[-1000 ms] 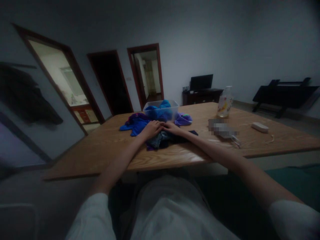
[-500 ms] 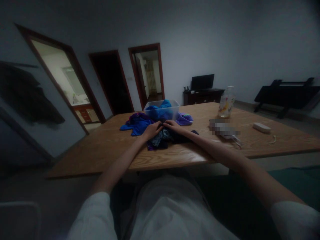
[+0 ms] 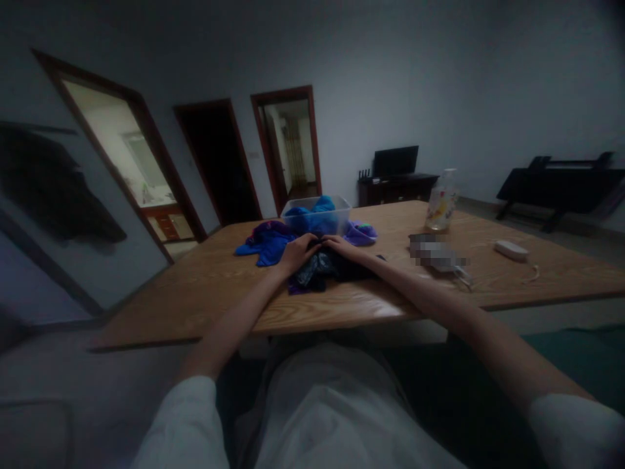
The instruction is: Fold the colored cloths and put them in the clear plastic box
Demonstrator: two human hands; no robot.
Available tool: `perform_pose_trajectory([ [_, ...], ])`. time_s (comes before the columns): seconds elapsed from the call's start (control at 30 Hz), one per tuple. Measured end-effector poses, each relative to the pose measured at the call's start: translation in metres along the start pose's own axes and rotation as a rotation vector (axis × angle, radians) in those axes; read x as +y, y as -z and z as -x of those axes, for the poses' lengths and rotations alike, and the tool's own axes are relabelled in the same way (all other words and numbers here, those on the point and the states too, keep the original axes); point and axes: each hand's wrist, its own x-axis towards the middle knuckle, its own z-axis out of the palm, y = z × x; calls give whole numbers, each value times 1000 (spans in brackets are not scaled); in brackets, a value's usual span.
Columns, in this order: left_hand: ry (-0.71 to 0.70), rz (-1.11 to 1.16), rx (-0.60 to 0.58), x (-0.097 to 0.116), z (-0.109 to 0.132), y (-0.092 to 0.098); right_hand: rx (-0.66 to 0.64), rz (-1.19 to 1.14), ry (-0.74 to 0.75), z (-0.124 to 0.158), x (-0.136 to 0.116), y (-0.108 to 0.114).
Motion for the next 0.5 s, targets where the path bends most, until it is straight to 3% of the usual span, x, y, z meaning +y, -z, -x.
perform_pose_trajectory([
  [0.1,41,67,-1,-4,-2,-1,-25,88,101,-2,-2,2],
  [0.3,228,535,-137,-24,-16,-17,107,666,439,4,-17,8],
  [0.4,347,820,-165,-25,-18,-23,140,785,481,8,-27,10],
  [0.5,442,958,-232,-25,-15,-19,138,812,464,10,-35,12],
])
